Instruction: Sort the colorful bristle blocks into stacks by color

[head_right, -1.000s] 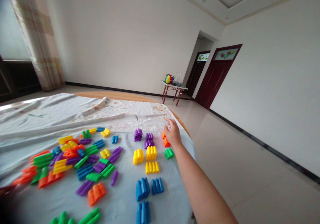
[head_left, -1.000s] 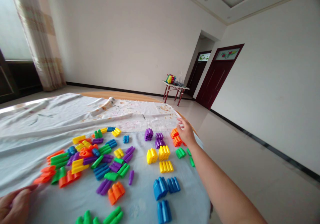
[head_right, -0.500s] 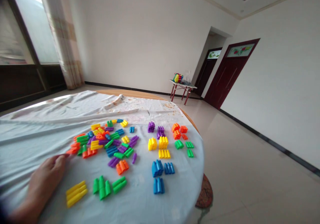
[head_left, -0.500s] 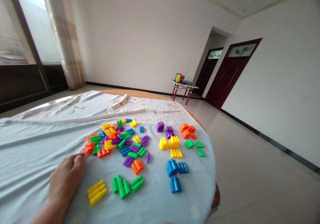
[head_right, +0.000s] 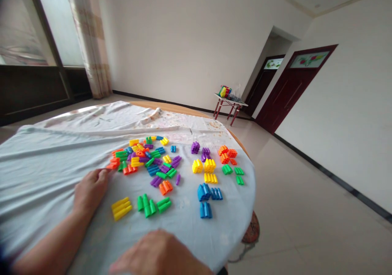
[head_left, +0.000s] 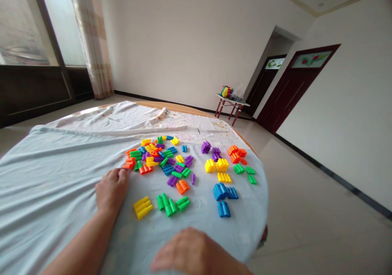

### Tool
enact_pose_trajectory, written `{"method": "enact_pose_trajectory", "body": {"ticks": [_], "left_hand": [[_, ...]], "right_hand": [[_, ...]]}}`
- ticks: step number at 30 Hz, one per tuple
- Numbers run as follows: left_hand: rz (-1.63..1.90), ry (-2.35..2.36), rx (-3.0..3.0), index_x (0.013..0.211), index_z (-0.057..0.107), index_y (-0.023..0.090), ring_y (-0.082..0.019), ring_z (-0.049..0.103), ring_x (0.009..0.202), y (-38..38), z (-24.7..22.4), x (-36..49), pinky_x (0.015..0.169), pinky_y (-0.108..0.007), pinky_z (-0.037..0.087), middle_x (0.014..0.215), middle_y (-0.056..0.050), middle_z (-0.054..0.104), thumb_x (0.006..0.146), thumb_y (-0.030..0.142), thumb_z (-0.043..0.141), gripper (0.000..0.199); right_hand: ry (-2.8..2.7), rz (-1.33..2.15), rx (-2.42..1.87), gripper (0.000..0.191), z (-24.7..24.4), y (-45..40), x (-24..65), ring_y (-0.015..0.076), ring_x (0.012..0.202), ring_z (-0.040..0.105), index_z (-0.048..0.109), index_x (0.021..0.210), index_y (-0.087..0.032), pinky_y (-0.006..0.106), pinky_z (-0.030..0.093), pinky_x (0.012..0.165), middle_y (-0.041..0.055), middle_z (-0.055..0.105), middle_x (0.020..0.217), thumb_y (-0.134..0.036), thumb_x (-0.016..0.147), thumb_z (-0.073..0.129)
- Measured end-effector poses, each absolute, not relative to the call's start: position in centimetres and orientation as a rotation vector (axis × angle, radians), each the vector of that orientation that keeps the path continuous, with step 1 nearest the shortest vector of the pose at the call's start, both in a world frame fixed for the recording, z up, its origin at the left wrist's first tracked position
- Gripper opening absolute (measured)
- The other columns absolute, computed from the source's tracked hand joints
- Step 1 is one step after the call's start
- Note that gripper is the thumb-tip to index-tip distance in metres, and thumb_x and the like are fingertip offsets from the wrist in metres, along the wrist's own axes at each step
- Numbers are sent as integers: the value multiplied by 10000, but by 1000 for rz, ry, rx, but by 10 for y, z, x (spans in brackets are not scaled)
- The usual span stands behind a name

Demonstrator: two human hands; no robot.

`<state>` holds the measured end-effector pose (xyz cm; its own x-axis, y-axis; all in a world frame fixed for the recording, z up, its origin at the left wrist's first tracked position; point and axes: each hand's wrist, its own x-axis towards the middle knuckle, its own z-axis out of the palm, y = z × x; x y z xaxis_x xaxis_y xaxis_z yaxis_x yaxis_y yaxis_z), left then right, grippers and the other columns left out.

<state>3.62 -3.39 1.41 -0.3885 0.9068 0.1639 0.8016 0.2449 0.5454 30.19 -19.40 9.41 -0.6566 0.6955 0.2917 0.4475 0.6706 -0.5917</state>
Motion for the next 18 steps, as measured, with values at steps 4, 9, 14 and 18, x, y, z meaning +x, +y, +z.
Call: {"method": "enact_pose_trajectory", "body": {"ticks": [4,9,14,18], "left_hand": [[878,2346,1602,1006,620,131,-280,554,1027,-31,10,38,826,-380,401,1090,-161,617,881,400,202,512],[906,2342,1587,988,632,156,-267,550,1033,-31,8,39,828,-369,391,1087,-140,625,871,382,225,479],[903,2344,1582,968,620,155,-282,550,1043,-33,11,39,833,-392,389,1083,-152,624,866,381,219,472],[889,2326,1598,991,611,150,-295,549,1049,-33,12,38,832,-406,384,1091,-165,620,875,400,177,513]], "right_hand": [[-2086,618,-1123,217,82,-140,295,165,1006,604,641,1072,-228,308,436,933,30,686,1036,-253,887,530],[-2243,493,-1186,276,57,-102,260,197,1008,566,652,1047,-207,333,398,923,41,680,1023,-323,797,662],[-2437,296,-1364,426,44,-102,216,274,1016,527,665,983,-188,436,371,905,94,666,964,-554,771,609],[-2504,270,-1310,338,46,-98,210,258,1009,523,638,1058,-222,427,368,889,65,661,989,-403,773,623]]}}
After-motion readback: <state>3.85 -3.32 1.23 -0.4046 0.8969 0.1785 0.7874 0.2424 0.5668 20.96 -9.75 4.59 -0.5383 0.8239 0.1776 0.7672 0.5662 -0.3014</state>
